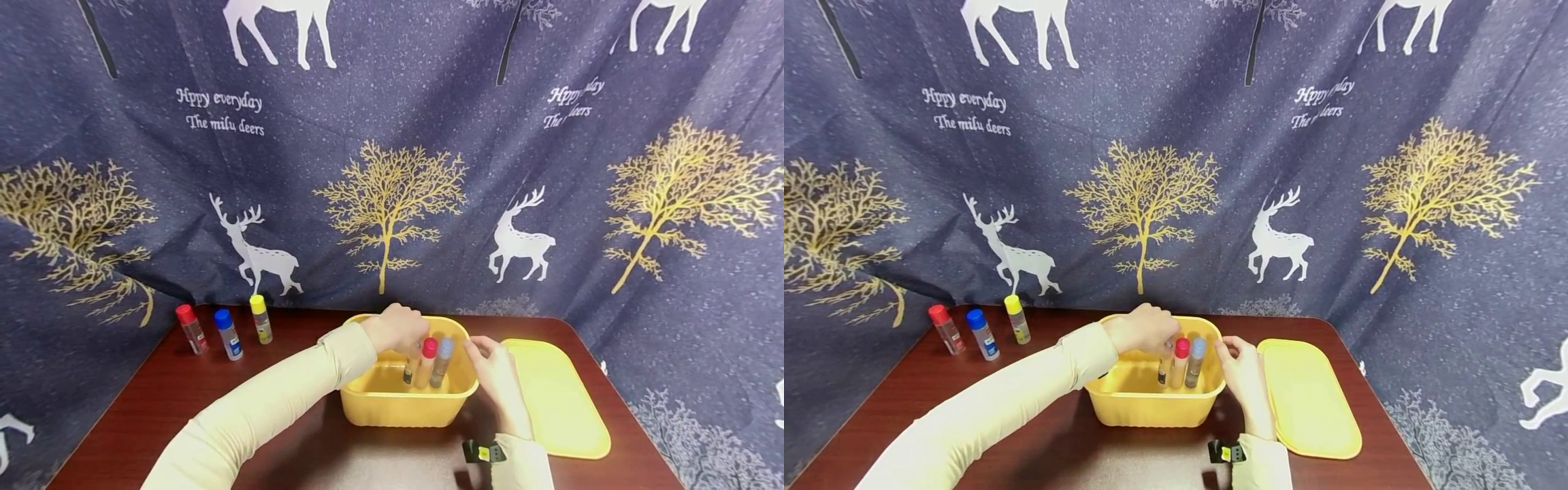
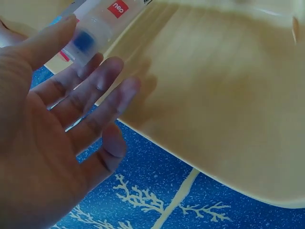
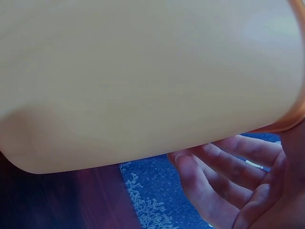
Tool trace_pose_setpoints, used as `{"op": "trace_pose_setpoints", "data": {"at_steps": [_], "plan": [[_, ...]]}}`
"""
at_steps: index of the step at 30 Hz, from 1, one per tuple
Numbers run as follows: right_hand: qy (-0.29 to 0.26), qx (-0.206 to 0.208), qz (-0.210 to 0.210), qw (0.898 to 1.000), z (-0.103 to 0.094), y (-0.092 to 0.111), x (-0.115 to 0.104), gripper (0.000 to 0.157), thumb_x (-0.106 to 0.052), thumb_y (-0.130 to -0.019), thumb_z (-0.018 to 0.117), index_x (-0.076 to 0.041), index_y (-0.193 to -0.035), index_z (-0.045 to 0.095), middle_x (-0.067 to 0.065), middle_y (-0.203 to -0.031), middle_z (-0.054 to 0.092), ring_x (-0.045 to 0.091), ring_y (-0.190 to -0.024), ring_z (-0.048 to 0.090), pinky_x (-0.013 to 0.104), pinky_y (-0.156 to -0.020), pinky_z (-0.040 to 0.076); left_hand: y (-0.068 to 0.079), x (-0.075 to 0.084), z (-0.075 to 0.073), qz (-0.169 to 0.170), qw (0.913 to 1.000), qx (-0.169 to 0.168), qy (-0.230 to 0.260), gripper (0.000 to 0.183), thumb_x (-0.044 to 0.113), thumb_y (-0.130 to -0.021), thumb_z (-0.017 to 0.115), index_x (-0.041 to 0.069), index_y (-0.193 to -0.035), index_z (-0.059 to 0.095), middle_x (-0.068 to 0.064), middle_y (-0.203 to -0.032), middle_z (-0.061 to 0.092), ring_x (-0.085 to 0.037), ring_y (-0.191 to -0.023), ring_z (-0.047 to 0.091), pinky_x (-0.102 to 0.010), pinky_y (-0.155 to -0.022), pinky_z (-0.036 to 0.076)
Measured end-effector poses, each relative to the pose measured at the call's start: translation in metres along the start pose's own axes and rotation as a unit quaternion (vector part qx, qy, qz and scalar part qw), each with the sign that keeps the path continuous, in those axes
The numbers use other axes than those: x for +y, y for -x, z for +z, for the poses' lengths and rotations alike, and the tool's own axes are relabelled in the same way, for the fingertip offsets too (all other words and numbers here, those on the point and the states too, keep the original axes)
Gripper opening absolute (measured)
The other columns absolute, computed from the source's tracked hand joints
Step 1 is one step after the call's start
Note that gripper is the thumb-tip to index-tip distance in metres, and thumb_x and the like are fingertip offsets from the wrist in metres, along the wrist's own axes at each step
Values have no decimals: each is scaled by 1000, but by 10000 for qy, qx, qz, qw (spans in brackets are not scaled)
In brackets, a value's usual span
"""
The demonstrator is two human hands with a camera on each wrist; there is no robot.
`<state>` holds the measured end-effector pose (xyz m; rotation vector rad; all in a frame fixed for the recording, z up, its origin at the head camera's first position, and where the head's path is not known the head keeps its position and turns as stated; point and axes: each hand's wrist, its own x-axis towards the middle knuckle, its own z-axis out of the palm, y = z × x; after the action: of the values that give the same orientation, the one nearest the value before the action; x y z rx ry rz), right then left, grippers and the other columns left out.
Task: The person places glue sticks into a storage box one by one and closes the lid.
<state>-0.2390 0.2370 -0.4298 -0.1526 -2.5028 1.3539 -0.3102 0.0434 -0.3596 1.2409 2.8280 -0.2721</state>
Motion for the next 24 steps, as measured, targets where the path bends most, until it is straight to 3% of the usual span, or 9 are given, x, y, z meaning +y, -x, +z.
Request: {"op": "trace_pose_setpoints", "data": {"at_steps": [7, 13, 15, 19, 24], "plan": [[21, -17, 11, 10000, 1, 0, 3, 31, -27, -97, 61, -1, -112, 69, 17, -106, 71, 29, -97, 68, 45, -86, 52, 4, -1, 2, 18, 9999, 147, 17, 25, 49, -76, 77, 27, -75, 65, 13, -68, 54, -10, -64, 52, -31, -58, 44], [-31, 9, -22, 10000, 1, -1, 4, 29, -27, -97, 61, -3, -110, 71, 15, -105, 71, 26, -95, 68, 43, -85, 52, 13, 0, -7, -90, 9996, 93, 248, 39, 61, -79, 70, 25, -95, 68, 13, -75, 56, -10, -71, 54, -32, -62, 44], [-8, 19, -39, 10000, 1, -1, 4, 29, -27, -97, 61, -2, -110, 71, 15, -105, 71, 26, -96, 68, 43, -85, 52, 18, 1, -14, -166, 9990, -106, 394, 48, 65, -81, 66, 25, -108, 68, 11, -86, 60, -12, -80, 58, -35, -69, 46], [66, 28, -95, 9999, 1, 0, 4, 30, -28, -98, 61, -2, -110, 70, 15, -106, 71, 27, -97, 68, 45, -87, 51, 26, 0, -25, -275, 9958, -438, 757, 64, 67, -87, 56, 26, -135, 57, 3, -125, 61, -19, -114, 57, -43, -92, 44], [110, 37, -132, 9998, 0, 0, 3, 30, -27, -97, 61, -2, -111, 70, 16, -107, 71, 28, -98, 67, 46, -87, 51, 39, -6, -34, -274, 9905, -216, 1329, 70, 71, -87, 50, 27, -143, 50, 1, -139, 53, -20, -124, 51, -46, -97, 42]]}}
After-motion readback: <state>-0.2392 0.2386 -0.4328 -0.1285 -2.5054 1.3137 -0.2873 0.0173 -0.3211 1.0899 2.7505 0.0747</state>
